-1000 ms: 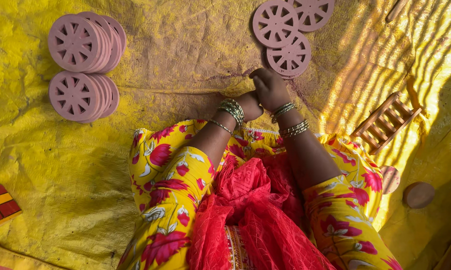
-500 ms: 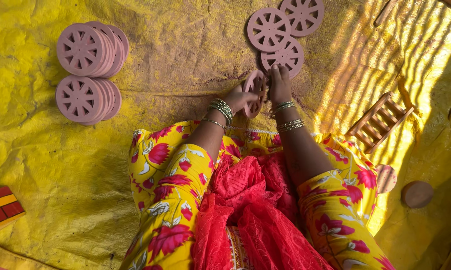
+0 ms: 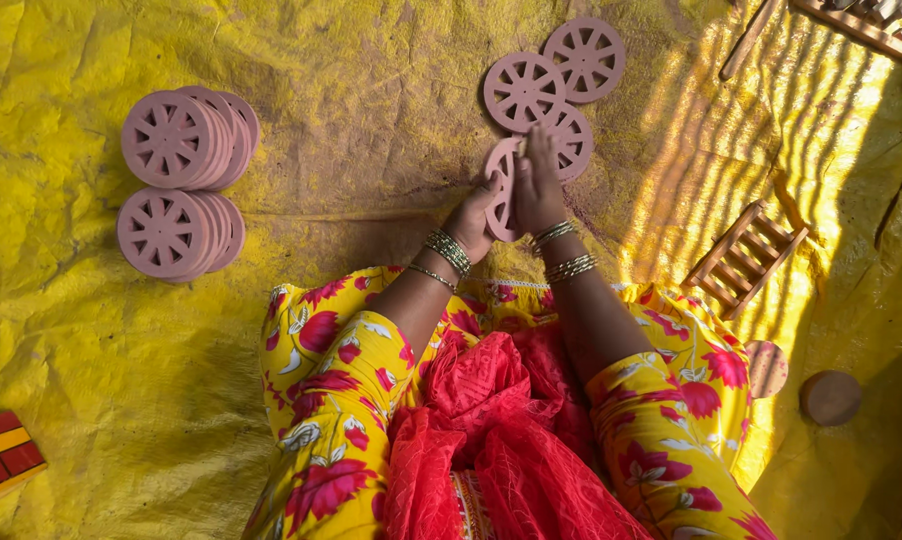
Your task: The person sits on the floor and sands wheel-shaped discs one at a time, holding each disc in one hand and rubbing it with a sanding block, then sets the finished disc aside and picks up the next one. Discs accumulate in a stack on the tarp as the work proceeds.
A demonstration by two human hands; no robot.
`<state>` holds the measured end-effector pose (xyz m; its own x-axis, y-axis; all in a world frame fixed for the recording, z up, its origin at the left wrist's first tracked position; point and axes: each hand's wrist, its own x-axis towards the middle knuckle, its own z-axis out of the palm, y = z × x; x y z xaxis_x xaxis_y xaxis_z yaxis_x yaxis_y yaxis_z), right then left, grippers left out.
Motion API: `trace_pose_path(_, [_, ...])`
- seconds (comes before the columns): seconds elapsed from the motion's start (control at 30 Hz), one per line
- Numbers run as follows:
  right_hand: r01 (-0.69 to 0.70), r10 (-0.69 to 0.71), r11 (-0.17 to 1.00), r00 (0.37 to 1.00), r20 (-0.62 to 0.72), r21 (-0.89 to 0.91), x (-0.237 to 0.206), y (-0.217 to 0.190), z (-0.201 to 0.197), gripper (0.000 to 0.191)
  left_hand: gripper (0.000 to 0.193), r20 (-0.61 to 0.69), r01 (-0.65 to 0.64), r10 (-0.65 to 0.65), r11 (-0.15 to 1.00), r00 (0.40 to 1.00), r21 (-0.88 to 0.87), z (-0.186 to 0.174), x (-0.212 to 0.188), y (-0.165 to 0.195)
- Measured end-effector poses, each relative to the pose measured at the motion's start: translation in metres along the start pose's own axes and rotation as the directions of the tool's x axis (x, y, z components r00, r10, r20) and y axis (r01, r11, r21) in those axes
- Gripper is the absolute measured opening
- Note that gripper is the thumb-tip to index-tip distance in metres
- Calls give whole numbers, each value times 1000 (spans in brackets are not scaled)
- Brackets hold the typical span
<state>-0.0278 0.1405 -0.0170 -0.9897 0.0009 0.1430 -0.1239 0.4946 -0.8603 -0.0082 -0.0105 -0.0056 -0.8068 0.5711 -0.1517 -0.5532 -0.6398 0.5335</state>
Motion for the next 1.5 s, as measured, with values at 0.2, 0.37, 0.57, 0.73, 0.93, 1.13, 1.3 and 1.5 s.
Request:
trace_pose_path(0.2, [-1,-11,985,997,71,173,-29,-14,27,59,80,-134,-138,154,983,979,124,-12,0,5])
trace_pose_path(0.37, [205,-211,978,960,184,48,-55,-49,49,59,78,-308,-164,133,983,942,-80,-37,5,27])
trace_pose_path(0.57, [37,-35,997,999,-30,64,-16,-14,11,55,73,-83,-85,77,992,994,-92,-15,4,-9])
trace_pose_path(0.73, [148,-149,989,984,95,17,-49,-60,26,60,69,-166,-182,167,980,972,-75,-19,2,18])
trace_pose_path(0.93, [430,-383,881,893,236,-197,-64,-110,6,73,62,-323,-358,317,931,892,-75,-31,10,41])
trace_pose_path(1.13, [185,-191,980,979,-76,-78,-69,-87,-46,60,47,-566,-329,325,939,758,98,-22,19,33])
trace_pose_path(1.3, [-98,328,643,932,-157,760,-74,-69,-53,53,47,-461,64,76,957,884,282,1,20,16])
trace_pose_path(1.5, [375,-395,887,918,-24,-269,-79,-97,-8,65,95,-186,83,-96,994,978,-74,5,22,13])
